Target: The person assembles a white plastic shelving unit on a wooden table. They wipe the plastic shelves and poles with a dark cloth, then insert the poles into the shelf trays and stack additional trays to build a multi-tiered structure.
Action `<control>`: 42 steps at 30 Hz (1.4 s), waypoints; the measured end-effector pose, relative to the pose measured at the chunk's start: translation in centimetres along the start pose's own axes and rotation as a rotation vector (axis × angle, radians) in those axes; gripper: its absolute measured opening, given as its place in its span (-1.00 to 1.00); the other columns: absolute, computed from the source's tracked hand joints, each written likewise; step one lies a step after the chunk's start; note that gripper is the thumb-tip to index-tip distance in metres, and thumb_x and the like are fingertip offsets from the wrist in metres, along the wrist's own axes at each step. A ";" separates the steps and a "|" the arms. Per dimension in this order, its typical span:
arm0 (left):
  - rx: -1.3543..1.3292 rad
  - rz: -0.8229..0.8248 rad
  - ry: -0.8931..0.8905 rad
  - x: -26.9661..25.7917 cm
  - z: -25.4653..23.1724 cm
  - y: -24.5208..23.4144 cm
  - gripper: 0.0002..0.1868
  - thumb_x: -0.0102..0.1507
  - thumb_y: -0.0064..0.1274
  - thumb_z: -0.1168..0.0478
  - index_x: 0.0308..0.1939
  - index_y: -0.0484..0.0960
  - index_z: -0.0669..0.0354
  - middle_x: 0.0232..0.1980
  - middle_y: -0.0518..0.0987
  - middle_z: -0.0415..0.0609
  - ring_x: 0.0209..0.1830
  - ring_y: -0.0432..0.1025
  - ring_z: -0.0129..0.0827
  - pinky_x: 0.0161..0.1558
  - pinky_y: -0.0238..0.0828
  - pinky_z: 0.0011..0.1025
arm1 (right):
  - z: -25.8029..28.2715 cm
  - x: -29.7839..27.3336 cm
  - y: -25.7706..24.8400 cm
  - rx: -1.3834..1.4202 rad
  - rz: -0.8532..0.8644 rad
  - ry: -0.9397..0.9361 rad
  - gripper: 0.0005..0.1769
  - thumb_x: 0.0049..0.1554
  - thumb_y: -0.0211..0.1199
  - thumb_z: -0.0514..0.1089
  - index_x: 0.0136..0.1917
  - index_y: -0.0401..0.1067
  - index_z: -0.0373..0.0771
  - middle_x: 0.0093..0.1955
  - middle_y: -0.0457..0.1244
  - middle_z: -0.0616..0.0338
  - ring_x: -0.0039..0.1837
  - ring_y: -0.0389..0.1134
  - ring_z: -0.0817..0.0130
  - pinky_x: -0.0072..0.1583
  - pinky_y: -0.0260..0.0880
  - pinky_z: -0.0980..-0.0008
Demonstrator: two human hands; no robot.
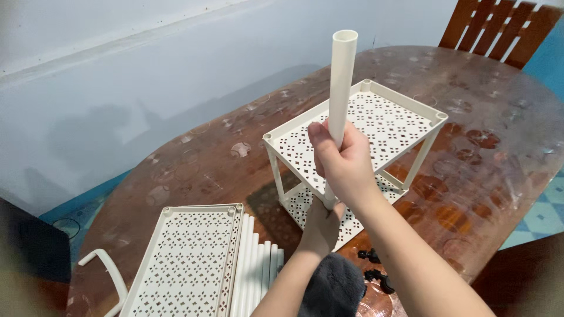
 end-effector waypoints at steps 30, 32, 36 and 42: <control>0.084 -0.009 0.082 -0.2 0.9 0.0 -0.48 0.30 -0.09 0.26 0.32 0.22 0.32 -0.10 0.59 0.26 -0.22 0.52 -0.09 -0.17 0.44 -0.16 | 3.3 0.7 -2.5 -0.147 0.179 0.054 -0.60 0.15 0.23 -0.08 0.19 0.26 -0.24 -0.05 0.30 0.24 0.07 0.36 0.50 0.10 0.44 0.47; 0.083 -0.005 0.083 -0.1 0.4 0.1 -0.47 0.29 -0.13 0.27 0.34 0.21 0.32 -0.09 0.59 0.27 -0.21 0.52 -0.06 -0.15 0.43 -0.15 | 4.8 -0.6 -1.8 -0.284 0.023 -0.018 -0.50 0.14 0.25 -0.05 0.29 0.20 -0.19 -0.01 0.31 0.27 0.10 0.36 0.54 0.11 0.44 0.51; 0.025 -0.008 0.154 -0.4 0.4 0.8 -0.55 0.34 -0.10 0.23 0.26 0.30 0.38 -0.05 0.62 0.31 -0.09 0.56 -0.02 -0.11 0.46 -0.11 | 3.8 -0.7 0.3 -0.180 -0.121 -0.015 -0.64 0.22 0.31 0.01 0.05 0.21 -0.19 -0.20 0.19 0.32 -0.14 0.21 0.59 -0.13 0.25 0.57; -0.081 0.063 0.441 0.0 -0.3 0.0 -0.63 0.39 -0.19 0.26 0.22 0.30 0.44 0.00 0.57 0.26 -0.01 0.49 -0.12 -0.06 0.44 -0.13 | 1.5 1.5 1.8 -0.120 -0.188 0.022 -0.62 0.27 0.24 0.00 -0.32 0.31 -0.17 -0.45 0.09 0.45 -0.42 0.03 0.66 -0.39 0.00 0.57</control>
Point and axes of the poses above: each hand's wrist, its own x-axis towards the middle knuckle, its own y-axis out of the palm, z = x × y, the point moved 3 cm from there along x, towards the middle knuckle
